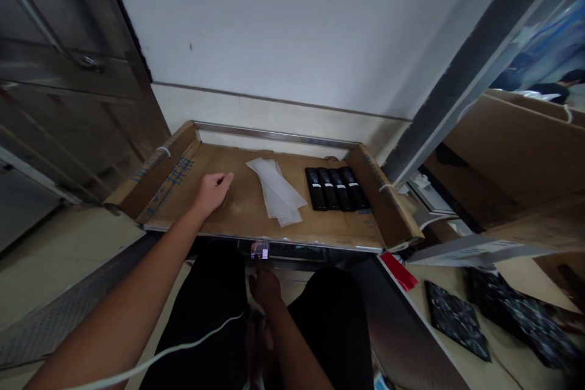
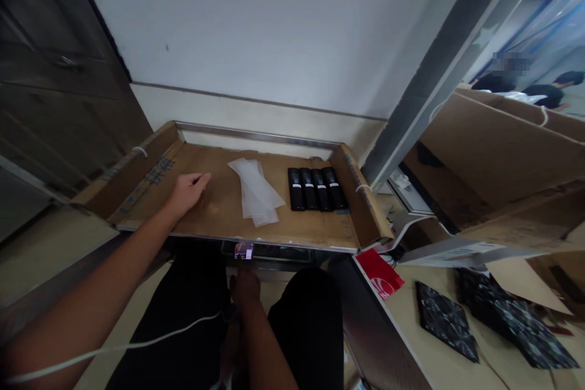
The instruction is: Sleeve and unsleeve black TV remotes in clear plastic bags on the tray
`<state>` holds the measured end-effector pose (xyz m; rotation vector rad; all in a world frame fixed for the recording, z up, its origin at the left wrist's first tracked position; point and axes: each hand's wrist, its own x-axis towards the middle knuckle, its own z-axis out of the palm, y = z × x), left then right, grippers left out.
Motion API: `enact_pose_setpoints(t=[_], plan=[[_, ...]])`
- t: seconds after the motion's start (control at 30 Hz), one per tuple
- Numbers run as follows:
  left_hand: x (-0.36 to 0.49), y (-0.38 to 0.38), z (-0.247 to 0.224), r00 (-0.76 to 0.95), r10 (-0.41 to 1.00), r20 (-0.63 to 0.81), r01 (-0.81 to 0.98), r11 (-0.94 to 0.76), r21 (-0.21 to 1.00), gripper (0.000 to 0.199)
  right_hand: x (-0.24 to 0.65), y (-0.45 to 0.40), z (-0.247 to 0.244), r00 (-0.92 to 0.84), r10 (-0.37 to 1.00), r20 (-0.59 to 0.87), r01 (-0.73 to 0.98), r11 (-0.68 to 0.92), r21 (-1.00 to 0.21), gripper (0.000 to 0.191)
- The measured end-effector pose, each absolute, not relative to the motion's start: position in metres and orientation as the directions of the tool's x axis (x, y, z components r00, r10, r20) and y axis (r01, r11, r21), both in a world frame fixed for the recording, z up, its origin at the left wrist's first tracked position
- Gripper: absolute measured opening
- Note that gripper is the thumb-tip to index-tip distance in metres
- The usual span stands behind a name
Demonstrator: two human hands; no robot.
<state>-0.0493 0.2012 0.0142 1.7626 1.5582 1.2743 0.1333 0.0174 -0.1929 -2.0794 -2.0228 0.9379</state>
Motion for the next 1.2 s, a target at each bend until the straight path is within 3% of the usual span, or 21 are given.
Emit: enact_pose_setpoints(t=[0.53,1.0,1.2], plan=[[-0.049,0.201,0.016,-0.067,0.944,0.323,0.503,-0.248,0.828,0.044,0.135,0.019,-0.206,-0.064,0.937,-0.343,0.873,-0.114,-0.475,0.063],[-0.049,0.201,0.016,-0.069,0.944,0.322,0.500,-0.247,0.830,0.044,0.135,0.019,-0.195,-0.073,0.926,-0.371,0.877,-0.117,-0.465,0.070],[-0.049,0.201,0.017,-0.059,0.946,0.320,0.508,-0.247,0.825,0.043,0.130,0.020,-0.188,-0.027,0.944,-0.329,0.904,-0.117,-0.411,0.058]])
